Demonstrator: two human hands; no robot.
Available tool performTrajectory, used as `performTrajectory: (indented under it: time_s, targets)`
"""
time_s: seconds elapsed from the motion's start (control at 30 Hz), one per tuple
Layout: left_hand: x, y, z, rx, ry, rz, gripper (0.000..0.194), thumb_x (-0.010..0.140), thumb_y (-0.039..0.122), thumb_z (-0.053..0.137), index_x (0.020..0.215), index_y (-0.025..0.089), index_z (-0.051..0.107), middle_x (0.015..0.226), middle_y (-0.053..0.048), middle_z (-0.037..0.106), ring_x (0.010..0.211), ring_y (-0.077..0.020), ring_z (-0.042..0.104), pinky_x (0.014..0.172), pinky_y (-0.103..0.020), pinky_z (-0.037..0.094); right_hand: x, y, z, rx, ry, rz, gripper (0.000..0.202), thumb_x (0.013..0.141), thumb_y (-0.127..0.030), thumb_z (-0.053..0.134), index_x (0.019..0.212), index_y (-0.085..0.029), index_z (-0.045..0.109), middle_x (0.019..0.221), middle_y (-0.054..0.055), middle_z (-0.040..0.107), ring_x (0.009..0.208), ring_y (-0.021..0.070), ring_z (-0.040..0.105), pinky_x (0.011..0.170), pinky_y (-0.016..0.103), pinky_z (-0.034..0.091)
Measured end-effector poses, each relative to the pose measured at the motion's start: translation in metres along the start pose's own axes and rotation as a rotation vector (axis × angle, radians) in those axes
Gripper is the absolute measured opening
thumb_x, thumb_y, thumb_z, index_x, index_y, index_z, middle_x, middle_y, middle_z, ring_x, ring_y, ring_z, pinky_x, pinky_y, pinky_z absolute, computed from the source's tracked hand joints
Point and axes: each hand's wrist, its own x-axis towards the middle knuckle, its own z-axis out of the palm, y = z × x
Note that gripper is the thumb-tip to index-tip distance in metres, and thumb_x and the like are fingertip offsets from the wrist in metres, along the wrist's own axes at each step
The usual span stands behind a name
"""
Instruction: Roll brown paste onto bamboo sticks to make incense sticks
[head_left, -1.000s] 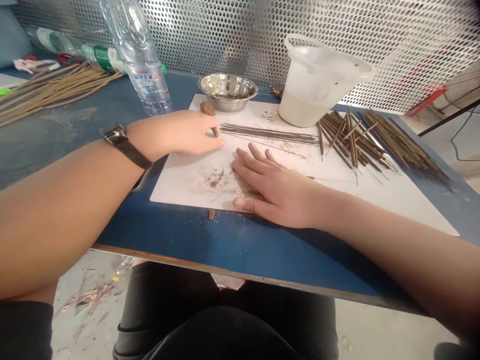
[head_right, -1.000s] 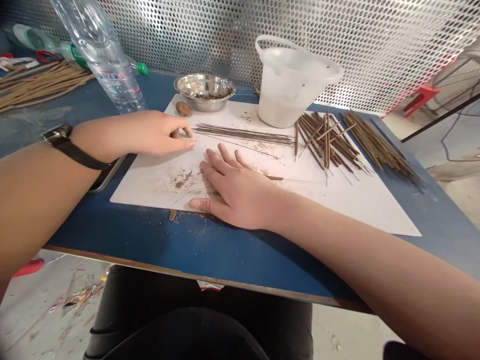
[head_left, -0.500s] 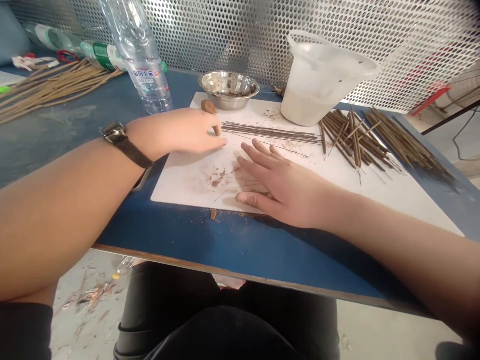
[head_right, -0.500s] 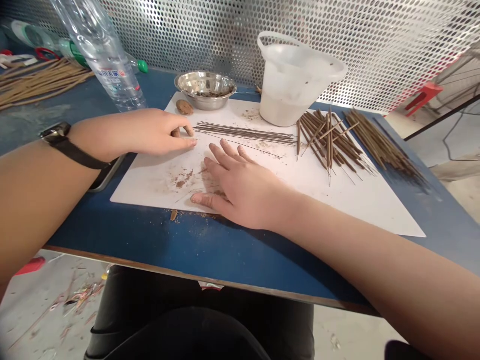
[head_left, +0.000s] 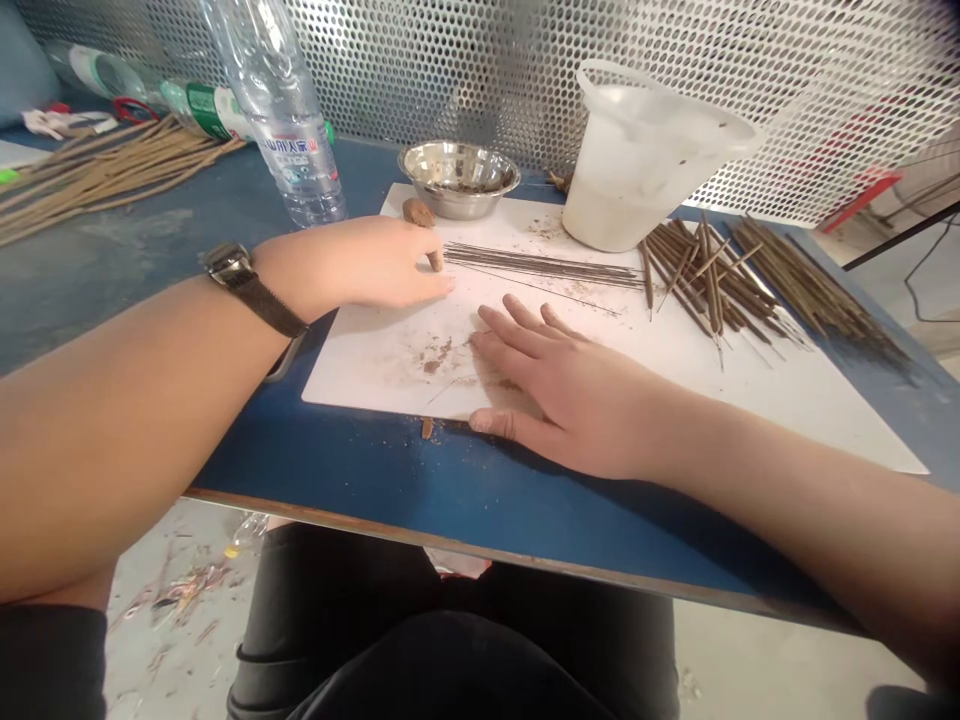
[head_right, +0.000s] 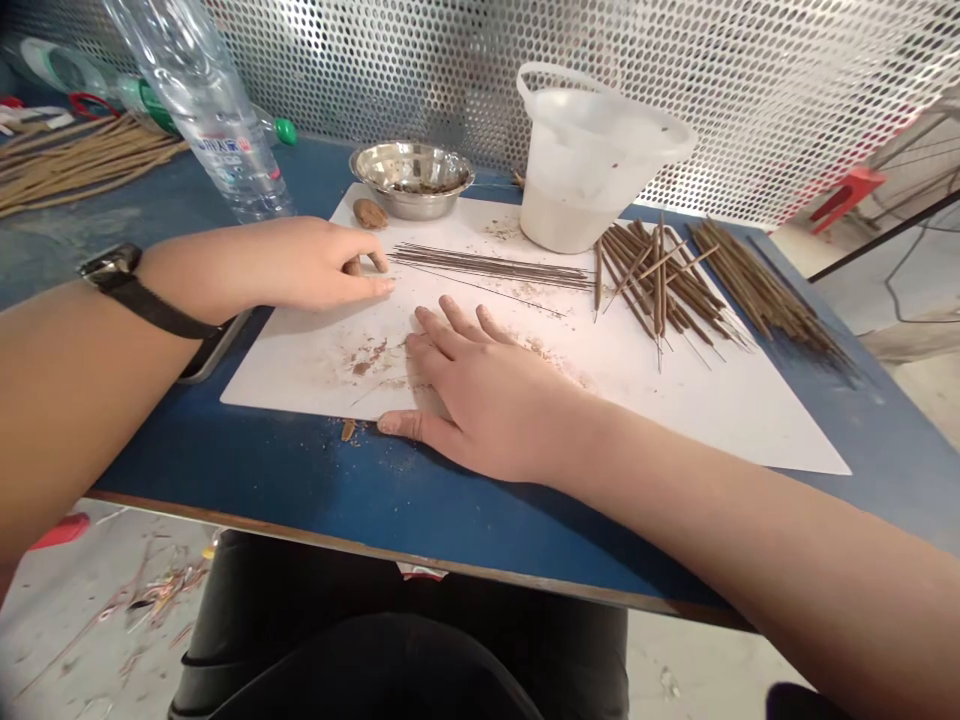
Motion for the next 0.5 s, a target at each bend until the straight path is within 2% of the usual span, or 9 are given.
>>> performTrajectory:
  time_s: [0.17, 0.3, 0.4, 0.5]
  targets:
    - [0.000, 0.001, -0.001, -0.022, -0.005, -0.023, 0.058, 0.090, 0.074, 0.057, 0.126, 0.035, 0.079, 0.096, -0.012, 0.080, 0.099, -0.0375, 0.074, 0.079, -0.044, 0.050, 0.005, 0.009, -0.005, 0.022, -0.014, 0.004, 0.089, 0.108, -0.075, 0.043, 0.168, -0.009, 0.052, 0.182, 0.025, 0.035, 0.171, 0.0516, 0.017, 0.134, 0.076, 0.024]
    - [0.000, 0.001, -0.002, -0.021, -0.013, -0.032, 0.061, 0.090, 0.074, 0.058, 0.131, 0.034, 0.079, 0.100, -0.012, 0.081, 0.099, -0.0374, 0.075, 0.079, -0.043, 0.051, 0.006, 0.032, -0.017, 0.065, -0.041, -0.018, 0.077, 0.109, -0.072, 0.045, 0.165, -0.021, 0.059, 0.180, 0.016, 0.042, 0.171, 0.0472, 0.023, 0.134, 0.074, 0.029]
    - [0.002, -0.001, -0.001, -0.012, -0.020, -0.037, 0.065, 0.090, 0.075, 0.057, 0.137, 0.035, 0.078, 0.105, -0.012, 0.081, 0.100, -0.0371, 0.075, 0.080, -0.043, 0.052, 0.002, 0.050, -0.023, 0.076, -0.026, -0.001, 0.072, 0.113, -0.069, 0.038, 0.164, -0.023, 0.060, 0.180, 0.012, 0.044, 0.170, 0.0428, 0.027, 0.136, 0.071, 0.028]
    - [0.004, -0.004, 0.001, -0.010, -0.023, -0.044, 0.068, 0.090, 0.076, 0.057, 0.141, 0.036, 0.077, 0.109, -0.012, 0.082, 0.104, -0.0378, 0.075, 0.083, -0.043, 0.052, 0.001, 0.054, -0.024, 0.093, 0.005, 0.002, 0.070, 0.116, -0.065, 0.031, 0.164, -0.024, 0.061, 0.179, 0.009, 0.047, 0.170, 0.0389, 0.028, 0.138, 0.067, 0.026]
